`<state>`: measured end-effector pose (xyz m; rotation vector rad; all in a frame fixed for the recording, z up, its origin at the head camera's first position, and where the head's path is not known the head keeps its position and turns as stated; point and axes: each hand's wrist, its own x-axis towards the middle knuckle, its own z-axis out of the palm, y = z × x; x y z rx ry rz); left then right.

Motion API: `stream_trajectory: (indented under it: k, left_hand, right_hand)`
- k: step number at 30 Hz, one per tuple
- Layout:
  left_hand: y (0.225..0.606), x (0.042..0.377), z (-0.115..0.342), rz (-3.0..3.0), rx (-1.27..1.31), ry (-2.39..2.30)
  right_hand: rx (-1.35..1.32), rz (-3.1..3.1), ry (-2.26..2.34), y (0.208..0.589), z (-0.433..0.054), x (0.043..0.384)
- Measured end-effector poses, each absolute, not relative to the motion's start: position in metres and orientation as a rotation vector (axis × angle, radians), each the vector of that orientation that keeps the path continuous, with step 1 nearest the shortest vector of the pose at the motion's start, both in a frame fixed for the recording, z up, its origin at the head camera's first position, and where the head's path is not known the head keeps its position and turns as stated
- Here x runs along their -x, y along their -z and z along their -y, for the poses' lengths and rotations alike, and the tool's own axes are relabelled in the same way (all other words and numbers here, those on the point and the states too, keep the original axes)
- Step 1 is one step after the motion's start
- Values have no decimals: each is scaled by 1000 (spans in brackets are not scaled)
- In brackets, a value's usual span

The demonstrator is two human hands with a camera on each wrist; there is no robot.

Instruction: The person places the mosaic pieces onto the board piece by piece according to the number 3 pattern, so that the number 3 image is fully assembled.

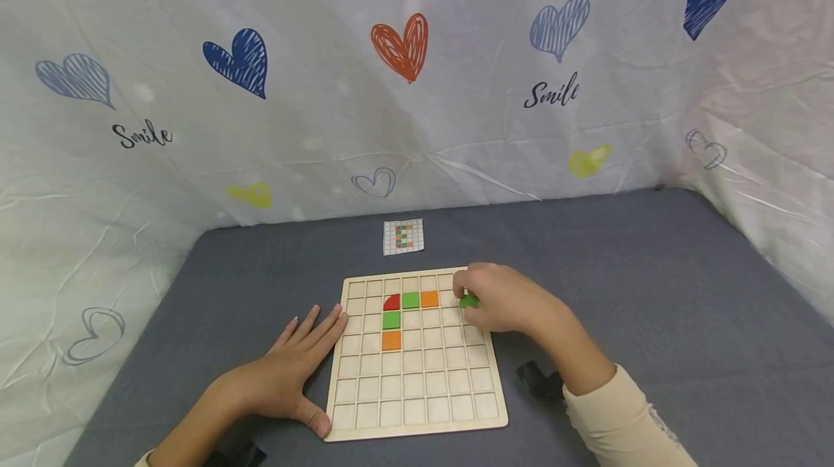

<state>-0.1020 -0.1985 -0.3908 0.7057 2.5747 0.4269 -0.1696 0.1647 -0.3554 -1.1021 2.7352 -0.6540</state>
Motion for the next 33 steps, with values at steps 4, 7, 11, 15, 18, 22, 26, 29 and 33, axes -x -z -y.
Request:
stream_trajectory:
  k: [4, 7, 11, 15, 18, 22, 26, 29, 33]
  left_hand:
    - [392, 102, 199, -2575, -708, -430]
    - [393, 103, 200, -2579, -715, -431]
    - [394, 103, 200, -2583, -724, -431]
    - [394, 103, 200, -2583, -723, -430]
    - [393, 102, 200, -2582, -723, -428]
    - [393, 102, 200, -2581, -723, -431]
    - [392, 102, 199, -2578, -722, -433]
    - [391, 102, 199, -2576, -720, -437]
    - [391, 102, 198, -2573, -714, -440]
  right_hand:
    - [1169, -2732, 663, 356, -157, 168]
    - [1205, -2718, 663, 357, -151, 165]
    - [1221, -2705, 660, 360, -142, 160]
    - [1263, -2697, 663, 362, -135, 156]
    - [1307, -2691, 671, 363, -130, 153]
    - [1349, -2693, 667, 366, -123, 149]
    - [1376, -2698, 641, 370, -115, 144]
    - [1410, -2692, 643, 373, -111, 142]
    - [1450, -2687, 636, 376, -107, 140]
